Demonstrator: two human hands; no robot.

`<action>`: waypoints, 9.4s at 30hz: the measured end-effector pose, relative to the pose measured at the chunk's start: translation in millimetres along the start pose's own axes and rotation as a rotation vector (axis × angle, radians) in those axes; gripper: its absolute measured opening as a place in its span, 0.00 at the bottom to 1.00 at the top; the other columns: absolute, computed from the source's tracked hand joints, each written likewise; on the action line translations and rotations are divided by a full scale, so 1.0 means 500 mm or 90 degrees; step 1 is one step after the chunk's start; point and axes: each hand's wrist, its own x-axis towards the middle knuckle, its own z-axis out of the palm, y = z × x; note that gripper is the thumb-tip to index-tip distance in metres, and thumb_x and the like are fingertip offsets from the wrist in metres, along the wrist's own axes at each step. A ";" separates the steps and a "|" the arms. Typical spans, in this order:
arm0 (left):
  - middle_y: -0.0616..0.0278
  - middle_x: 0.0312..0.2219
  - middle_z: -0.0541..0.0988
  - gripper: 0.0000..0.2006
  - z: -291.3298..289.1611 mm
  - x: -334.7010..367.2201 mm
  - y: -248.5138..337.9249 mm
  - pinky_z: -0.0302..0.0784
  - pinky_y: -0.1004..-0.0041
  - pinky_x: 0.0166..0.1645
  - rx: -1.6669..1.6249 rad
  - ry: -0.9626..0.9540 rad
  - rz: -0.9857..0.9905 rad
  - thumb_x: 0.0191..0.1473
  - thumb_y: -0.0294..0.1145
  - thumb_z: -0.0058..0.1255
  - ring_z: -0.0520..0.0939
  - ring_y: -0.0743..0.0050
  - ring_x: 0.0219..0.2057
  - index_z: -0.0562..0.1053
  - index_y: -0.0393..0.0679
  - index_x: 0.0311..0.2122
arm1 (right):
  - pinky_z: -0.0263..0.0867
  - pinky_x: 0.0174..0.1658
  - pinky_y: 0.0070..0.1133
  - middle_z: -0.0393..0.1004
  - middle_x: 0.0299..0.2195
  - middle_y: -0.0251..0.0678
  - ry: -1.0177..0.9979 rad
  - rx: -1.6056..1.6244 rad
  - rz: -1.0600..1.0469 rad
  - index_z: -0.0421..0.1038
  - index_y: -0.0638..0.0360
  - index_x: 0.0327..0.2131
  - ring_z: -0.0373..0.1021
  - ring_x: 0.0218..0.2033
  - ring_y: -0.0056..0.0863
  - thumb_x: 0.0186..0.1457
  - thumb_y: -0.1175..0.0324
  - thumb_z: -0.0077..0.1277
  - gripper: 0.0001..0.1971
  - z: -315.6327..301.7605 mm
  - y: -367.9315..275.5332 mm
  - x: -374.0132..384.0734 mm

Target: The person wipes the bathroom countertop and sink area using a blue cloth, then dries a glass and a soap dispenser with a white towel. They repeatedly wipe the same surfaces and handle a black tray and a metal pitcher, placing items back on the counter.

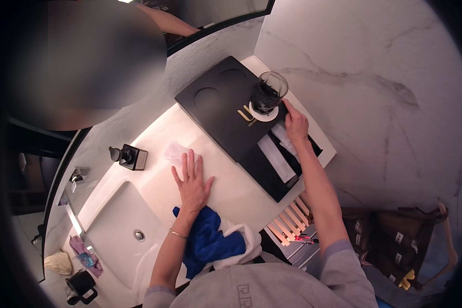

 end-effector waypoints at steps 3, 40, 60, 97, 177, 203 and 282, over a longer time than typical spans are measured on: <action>0.57 0.67 0.47 0.38 0.011 -0.010 0.018 0.31 0.46 0.67 -0.004 -0.069 0.082 0.51 0.52 0.51 0.44 0.59 0.68 0.56 0.49 0.64 | 0.67 0.40 0.39 0.75 0.32 0.48 0.021 0.006 0.000 0.68 0.44 0.54 0.72 0.35 0.49 0.50 0.76 0.44 0.26 -0.005 0.033 0.023; 0.55 0.45 0.75 0.24 -0.202 -0.329 -0.056 0.70 0.69 0.49 -0.815 -0.121 0.043 0.42 0.26 0.65 0.75 0.67 0.47 0.72 0.38 0.47 | 0.54 0.60 0.26 0.70 0.51 0.38 -0.705 0.750 0.165 0.68 0.61 0.52 0.65 0.53 0.29 0.46 0.68 0.53 0.27 -0.356 -0.401 -0.594; 0.51 0.33 0.79 0.14 -0.551 -1.185 -0.064 0.75 0.67 0.43 -0.188 0.774 -0.643 0.54 0.29 0.53 0.79 0.62 0.33 0.74 0.27 0.41 | 0.64 0.47 0.26 0.74 0.39 0.38 0.213 0.385 -0.236 0.75 0.64 0.37 0.69 0.43 0.33 0.54 0.71 0.52 0.09 -0.826 -0.458 -0.858; 0.66 0.28 0.78 0.07 -0.326 -0.636 0.244 0.69 0.79 0.40 -0.807 -0.323 0.044 0.47 0.23 0.57 0.75 0.81 0.32 0.78 0.36 0.34 | 0.66 0.48 0.22 0.73 0.42 0.32 -0.265 0.623 0.290 0.70 0.61 0.48 0.68 0.44 0.22 0.51 0.74 0.54 0.18 -0.540 -0.172 -1.339; 0.62 0.33 0.80 0.19 -0.204 -0.186 -0.080 0.74 0.77 0.43 -0.837 -0.041 -0.125 0.47 0.31 0.62 0.79 0.77 0.33 0.74 0.37 0.45 | 0.68 0.46 0.20 0.74 0.42 0.40 -0.262 0.569 -0.023 0.60 0.64 0.57 0.73 0.41 0.27 0.62 0.62 0.44 0.24 -0.138 -0.540 -0.460; 0.59 0.33 0.77 0.15 -0.095 0.457 -0.050 0.74 0.59 0.35 -0.231 0.220 0.030 0.42 0.36 0.63 0.79 0.50 0.33 0.72 0.48 0.36 | 0.75 0.30 0.26 0.72 0.26 0.41 -0.057 0.803 0.537 0.42 0.70 0.60 0.72 0.25 0.26 0.56 0.78 0.51 0.34 0.042 -0.297 -0.196; 0.62 0.36 0.70 0.18 -0.046 -0.138 -0.023 0.71 0.75 0.42 -1.047 0.291 -0.577 0.64 0.47 0.40 0.73 0.75 0.37 0.64 0.41 0.47 | 0.63 0.45 0.30 0.68 0.38 0.49 -0.196 0.575 0.141 0.63 0.66 0.44 0.67 0.41 0.45 0.57 0.64 0.47 0.16 -0.043 -0.593 -0.417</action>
